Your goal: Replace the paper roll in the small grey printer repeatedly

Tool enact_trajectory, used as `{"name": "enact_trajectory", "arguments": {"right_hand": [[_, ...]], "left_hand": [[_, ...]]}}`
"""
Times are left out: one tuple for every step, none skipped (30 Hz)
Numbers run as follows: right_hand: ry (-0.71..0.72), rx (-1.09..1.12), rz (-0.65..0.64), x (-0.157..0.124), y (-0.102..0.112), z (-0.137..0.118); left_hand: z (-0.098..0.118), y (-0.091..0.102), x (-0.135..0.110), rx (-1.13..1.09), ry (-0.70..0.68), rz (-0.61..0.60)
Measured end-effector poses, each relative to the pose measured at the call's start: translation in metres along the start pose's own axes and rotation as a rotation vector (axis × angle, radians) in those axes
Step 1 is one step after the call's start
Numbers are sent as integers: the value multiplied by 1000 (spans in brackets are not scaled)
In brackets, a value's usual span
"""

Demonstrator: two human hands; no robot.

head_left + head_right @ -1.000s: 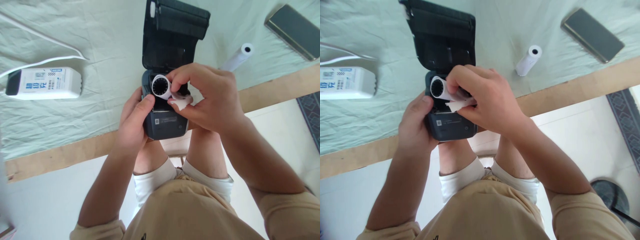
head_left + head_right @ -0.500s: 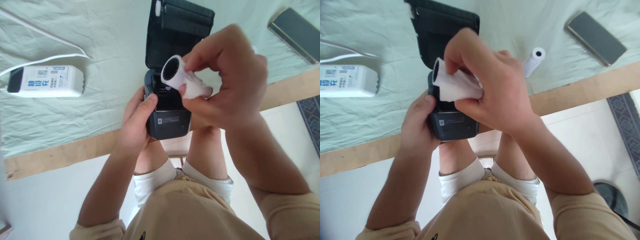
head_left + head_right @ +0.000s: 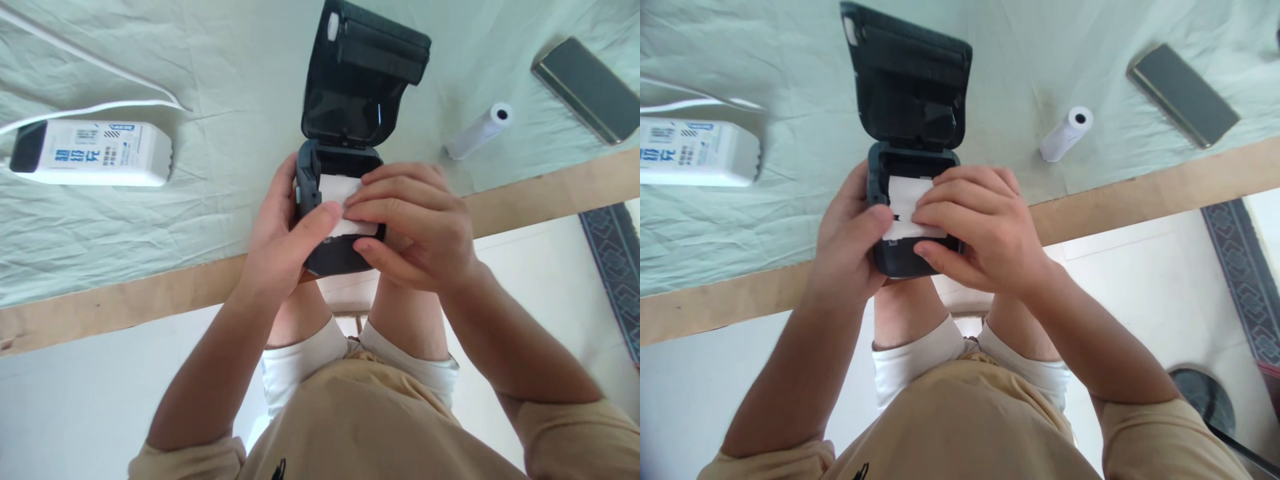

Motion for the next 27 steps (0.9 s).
{"name": "enact_trajectory", "arguments": {"right_hand": [[13,20,12,-4,0,-1],[2,27,40,-7,1,1],[-40,20,82,-8,2,6],[-104,8,124,-8,4,13],[-181,0,156,-8,5,21],[-257,8,165,-6,4,29],[-315,40,155,-4,2,37],[-342,96,140,-1,-1,43],[-351,171,119,2,-5,47],[-347,253,117,4,-8,50],[-341,337,139,4,-9,53],[-340,414,181,2,-8,55],[-352,476,226,-1,-7,58],[-377,522,258,-5,-7,60],[-413,555,267,-9,-8,63],[-453,580,256,-13,-9,65],[-499,597,219,-16,-12,66],[-539,607,169,-18,-16,67],[-568,614,115,-19,-19,67],[-583,614,64,-20,-22,67],[-590,605,15,-19,-24,67],[-593,587,-26,-19,-26,67],[-592,567,-56,-19,-28,67],[-582,556,-72,-19,-29,67],[-566,553,-76,-19,-30,68],[-546,555,-74,-19,-32,69],[-519,560,-66,-19,-33,69]], "left_hand": [[-1,1,0,33,-1,-2],[-2,3,0,64,4,4],[-2,4,0,89,12,13],[-3,5,-1,111,25,21],[-3,5,-1,131,38,27],[-3,4,-1,150,45,26],[-2,4,0,168,50,21],[-2,3,0,183,54,14],[-1,2,0,196,56,9],[-1,2,0,206,57,10],[-1,2,0,211,53,16],[-1,3,0,214,51,27],[-1,4,1,214,54,36],[-2,4,1,211,61,42],[-3,5,1,204,70,44],[-4,5,1,193,81,43],[-5,5,1,181,86,41],[-5,5,1,168,83,38],[-4,5,1,154,73,35],[-4,5,1,141,64,34],[-3,4,1,129,61,35],[-3,4,1,118,66,40],[-3,3,0,107,79,48],[-4,3,0,97,96,53],[-4,2,-1,87,109,55],[-4,0,-1,77,116,52],[-3,-1,-2,68,118,48]]}}
Point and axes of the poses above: each hand's wrist, its own x-axis towards the middle knuckle, its own y-axis out of the back of the hand, z = x × y, the point moved 7 cm from there along x, towards the middle knuckle, and after that the axes turned 2 degrees about -x, right-handed, at the moved point
